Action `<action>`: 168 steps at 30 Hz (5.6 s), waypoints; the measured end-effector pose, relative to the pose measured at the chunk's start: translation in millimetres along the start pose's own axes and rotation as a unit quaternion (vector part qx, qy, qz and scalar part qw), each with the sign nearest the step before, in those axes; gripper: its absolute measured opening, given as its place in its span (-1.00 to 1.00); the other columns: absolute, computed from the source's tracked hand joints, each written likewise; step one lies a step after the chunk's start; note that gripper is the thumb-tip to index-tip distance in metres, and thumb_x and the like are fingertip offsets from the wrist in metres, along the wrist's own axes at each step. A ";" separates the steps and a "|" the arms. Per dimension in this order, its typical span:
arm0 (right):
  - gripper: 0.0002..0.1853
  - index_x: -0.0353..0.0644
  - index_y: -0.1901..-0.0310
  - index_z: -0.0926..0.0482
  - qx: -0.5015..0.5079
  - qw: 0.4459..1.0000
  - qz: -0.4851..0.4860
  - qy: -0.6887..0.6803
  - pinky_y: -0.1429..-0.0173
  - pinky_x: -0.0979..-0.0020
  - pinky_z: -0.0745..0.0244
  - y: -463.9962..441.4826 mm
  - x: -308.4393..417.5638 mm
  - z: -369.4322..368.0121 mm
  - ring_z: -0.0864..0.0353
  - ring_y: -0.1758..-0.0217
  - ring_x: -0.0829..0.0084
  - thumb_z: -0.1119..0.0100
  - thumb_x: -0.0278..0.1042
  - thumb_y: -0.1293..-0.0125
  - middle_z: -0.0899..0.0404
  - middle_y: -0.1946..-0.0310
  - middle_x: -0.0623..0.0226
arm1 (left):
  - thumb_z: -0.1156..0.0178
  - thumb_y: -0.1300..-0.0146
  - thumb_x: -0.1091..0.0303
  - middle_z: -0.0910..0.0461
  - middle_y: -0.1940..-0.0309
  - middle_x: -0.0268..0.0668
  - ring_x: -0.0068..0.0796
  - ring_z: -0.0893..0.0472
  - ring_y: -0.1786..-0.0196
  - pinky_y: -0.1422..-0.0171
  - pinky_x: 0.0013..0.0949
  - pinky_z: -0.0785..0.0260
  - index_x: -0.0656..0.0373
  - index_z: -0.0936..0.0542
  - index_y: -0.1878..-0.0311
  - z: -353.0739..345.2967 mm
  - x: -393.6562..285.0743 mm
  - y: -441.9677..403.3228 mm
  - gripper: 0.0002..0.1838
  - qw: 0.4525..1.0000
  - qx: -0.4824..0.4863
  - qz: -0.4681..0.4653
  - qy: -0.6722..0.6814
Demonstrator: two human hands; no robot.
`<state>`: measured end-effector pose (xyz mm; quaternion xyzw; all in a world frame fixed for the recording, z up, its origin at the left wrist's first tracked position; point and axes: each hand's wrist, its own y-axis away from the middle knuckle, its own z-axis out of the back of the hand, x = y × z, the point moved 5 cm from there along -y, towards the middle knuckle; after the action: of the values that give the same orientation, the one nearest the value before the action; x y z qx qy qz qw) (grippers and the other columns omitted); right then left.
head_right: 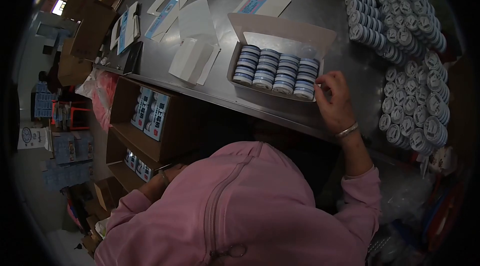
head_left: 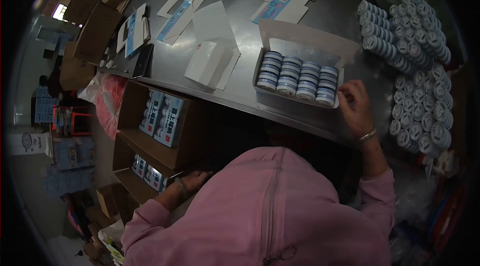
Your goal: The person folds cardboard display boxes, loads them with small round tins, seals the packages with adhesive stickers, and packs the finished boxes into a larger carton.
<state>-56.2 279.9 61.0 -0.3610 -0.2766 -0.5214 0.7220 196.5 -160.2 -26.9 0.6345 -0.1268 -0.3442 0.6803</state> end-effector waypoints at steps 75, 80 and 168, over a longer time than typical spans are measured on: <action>-0.60 -0.30 -0.08 -0.51 -0.008 0.985 0.147 0.094 -0.22 0.33 -0.48 -18.4 -42.8 -7.2 -0.55 -0.07 0.15 -0.25 -0.56 -0.16 -0.52 -0.05 0.14 | -0.25 -0.17 0.54 -0.61 0.02 -0.22 -0.31 -0.65 0.07 0.05 -0.34 -0.52 0.17 -0.53 -0.07 98.4 -329.1 -62.6 -0.63 0.733 -0.309 -0.603 -0.065; -0.52 -0.38 -0.12 -0.50 0.063 0.950 0.225 0.208 -0.32 0.21 -0.41 0.7 -16.4 -6.4 -0.49 -0.19 -0.01 -0.15 -0.64 -0.10 -0.50 -0.13 0.02 | -0.20 -0.17 0.40 -0.47 -0.21 0.07 0.06 -0.55 -0.17 -0.22 -0.10 -0.46 0.16 -0.52 -0.15 87.7 -310.9 -45.5 -0.57 0.667 -0.355 -0.569 -0.326; -0.28 -0.15 -0.38 -0.31 0.156 0.905 0.220 0.330 -0.55 0.08 -0.08 28.1 40.0 -85.4 -0.19 -0.52 0.13 -0.27 -0.48 -0.13 -0.23 -0.45 0.12 | -0.37 -0.12 0.21 -0.14 -0.51 -0.09 -0.11 -0.17 -0.54 -0.58 0.02 0.02 0.13 -0.21 -0.48 48.8 -268.4 -37.4 -0.14 0.561 -0.380 -0.617 -0.400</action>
<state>-15.4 194.2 35.5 -0.1028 -0.0140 -0.3889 0.9154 -40.9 -27.6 16.4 0.0381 0.1790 -0.9152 0.3591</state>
